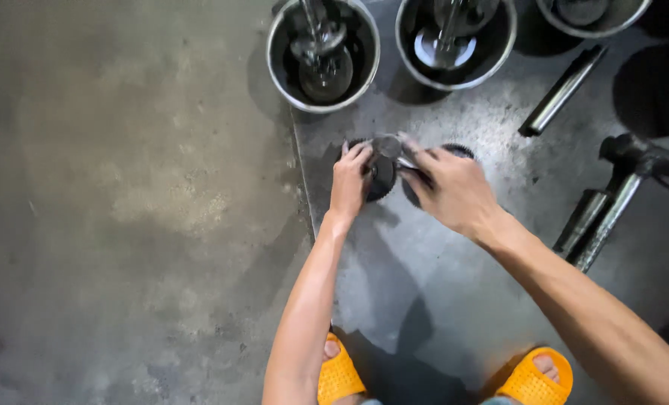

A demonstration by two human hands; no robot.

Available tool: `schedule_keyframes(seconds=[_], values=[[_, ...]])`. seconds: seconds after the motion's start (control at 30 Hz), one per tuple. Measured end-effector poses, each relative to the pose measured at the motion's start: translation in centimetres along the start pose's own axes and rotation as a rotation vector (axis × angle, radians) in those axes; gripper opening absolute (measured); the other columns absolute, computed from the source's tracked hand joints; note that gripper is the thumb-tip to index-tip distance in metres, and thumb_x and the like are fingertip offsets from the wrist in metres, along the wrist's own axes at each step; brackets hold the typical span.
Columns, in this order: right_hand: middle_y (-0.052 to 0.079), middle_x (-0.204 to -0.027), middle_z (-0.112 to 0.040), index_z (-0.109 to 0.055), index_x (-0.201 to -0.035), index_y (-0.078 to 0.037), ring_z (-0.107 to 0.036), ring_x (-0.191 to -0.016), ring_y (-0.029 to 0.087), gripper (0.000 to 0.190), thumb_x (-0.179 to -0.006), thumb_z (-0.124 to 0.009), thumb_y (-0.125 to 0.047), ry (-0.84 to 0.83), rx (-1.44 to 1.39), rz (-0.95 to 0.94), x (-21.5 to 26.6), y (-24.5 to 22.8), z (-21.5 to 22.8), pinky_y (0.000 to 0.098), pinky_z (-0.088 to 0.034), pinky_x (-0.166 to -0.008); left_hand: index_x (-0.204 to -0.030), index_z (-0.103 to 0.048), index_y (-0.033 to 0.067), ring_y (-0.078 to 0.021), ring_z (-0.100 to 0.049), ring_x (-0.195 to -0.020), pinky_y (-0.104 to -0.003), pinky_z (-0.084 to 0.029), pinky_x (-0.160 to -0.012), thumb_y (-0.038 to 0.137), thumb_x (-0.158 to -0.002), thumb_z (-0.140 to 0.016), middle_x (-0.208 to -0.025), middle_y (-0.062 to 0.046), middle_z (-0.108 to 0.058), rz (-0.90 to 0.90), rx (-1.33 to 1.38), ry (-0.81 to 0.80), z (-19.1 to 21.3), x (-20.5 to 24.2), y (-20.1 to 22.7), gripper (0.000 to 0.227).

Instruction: The person uses a hammer and a metal punch to drive pins into a gear assembly on a metal workbench. They then pick up a larger gear component, align it with the smaller assembly, and fit the parts together by hand.

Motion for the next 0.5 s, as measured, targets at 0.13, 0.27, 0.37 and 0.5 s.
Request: schedule_keyframes(seconds=[0.13,0.27,0.37,0.5], values=[[0.019,-0.082,-0.067,-0.072,-0.110,0.001,-0.071,-0.076,0.040,0.022,-0.092,-0.078,-0.010,-0.080,0.058,-0.150,-1.2,-0.8,1.7,0.0432,-0.056,-0.060,-0.109,-0.071,0.0118,-0.0335,-0.069,-0.113,-0.058,-0.038,-0.115,0.013,-0.101,-0.063,-0.113,-0.009,-0.074,0.014,0.034,-0.015,-0.3,0.2,-0.6,0.012],[0.007,-0.080,-0.061,-0.070,-0.098,-0.005,-0.065,-0.070,0.032,0.014,-0.100,-0.073,-0.019,0.019,-0.003,-0.077,-1.2,-1.8,2.3,0.0379,-0.052,-0.059,-0.105,-0.071,0.0109,-0.0331,-0.070,-0.111,-0.057,-0.040,-0.114,0.014,-0.102,-0.062,-0.109,-0.009,-0.074,0.002,0.010,-0.004,0.1,-0.3,0.0,0.009],[0.019,-0.081,-0.063,-0.049,-0.072,-0.004,-0.060,-0.062,0.040,0.037,-0.095,-0.079,-0.008,0.111,-0.162,0.081,-0.6,-1.2,1.3,0.0412,-0.048,-0.052,-0.108,-0.071,0.0129,-0.0338,-0.070,-0.111,-0.058,-0.040,-0.113,0.015,-0.102,-0.063,-0.108,-0.010,-0.073,-0.025,0.003,-0.016,0.2,-0.4,0.5,0.010],[0.017,-0.078,-0.064,-0.070,-0.120,0.000,-0.068,-0.066,0.036,0.027,-0.095,-0.072,-0.009,-0.129,0.075,-0.095,-0.4,-0.8,0.6,0.0434,-0.053,-0.052,-0.103,-0.070,0.0105,-0.0384,-0.069,-0.107,-0.058,-0.040,-0.114,0.009,-0.094,-0.068,-0.106,-0.014,-0.073,-0.004,-0.031,-0.020,-0.5,0.2,-0.5,0.010]])
Point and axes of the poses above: each hand's wrist, its own x-axis away from the middle knuckle, its own z-axis out of the back of the hand, y = z × x, the point moved 7 cm from there along -x, towards the middle knuckle
